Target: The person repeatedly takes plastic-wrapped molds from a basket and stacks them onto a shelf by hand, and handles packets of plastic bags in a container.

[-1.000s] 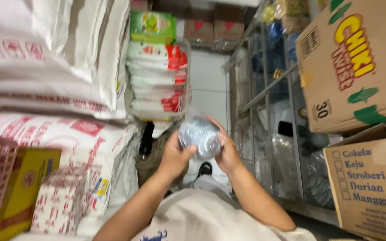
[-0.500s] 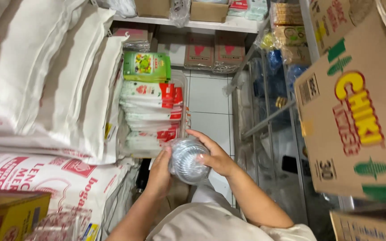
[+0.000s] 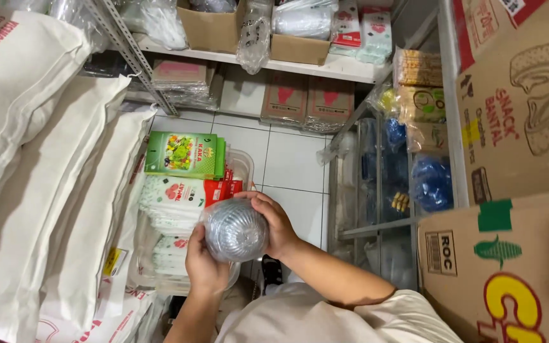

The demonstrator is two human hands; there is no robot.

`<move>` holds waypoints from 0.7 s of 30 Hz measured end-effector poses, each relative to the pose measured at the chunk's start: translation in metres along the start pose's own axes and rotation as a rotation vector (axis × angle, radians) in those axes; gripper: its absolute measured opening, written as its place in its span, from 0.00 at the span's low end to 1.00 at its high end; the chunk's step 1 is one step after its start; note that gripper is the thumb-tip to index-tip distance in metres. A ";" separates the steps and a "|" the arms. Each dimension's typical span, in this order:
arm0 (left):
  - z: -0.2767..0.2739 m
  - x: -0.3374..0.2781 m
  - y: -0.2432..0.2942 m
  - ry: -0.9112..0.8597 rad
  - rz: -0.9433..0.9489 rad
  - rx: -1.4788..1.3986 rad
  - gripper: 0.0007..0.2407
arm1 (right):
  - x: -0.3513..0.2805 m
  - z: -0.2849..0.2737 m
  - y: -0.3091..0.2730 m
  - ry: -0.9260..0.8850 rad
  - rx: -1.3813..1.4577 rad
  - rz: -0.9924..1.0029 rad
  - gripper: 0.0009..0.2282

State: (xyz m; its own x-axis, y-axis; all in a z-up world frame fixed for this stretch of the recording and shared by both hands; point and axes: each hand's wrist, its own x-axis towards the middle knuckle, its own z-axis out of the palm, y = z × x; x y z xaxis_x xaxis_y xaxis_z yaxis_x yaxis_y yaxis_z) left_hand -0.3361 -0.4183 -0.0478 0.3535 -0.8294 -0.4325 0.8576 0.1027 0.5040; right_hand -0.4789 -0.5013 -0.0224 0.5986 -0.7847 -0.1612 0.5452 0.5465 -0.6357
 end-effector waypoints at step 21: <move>0.017 0.008 0.012 -0.400 -0.110 0.403 0.38 | 0.028 -0.018 -0.037 0.043 -0.160 0.224 0.16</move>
State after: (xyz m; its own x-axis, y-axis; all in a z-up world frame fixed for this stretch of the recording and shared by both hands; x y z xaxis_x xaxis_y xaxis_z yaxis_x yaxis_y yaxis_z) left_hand -0.3294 -0.4333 -0.0328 0.0342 -0.9746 -0.2213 0.6437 -0.1479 0.7509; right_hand -0.4927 -0.5491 -0.0174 0.6667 -0.6630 -0.3406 0.3005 0.6573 -0.6912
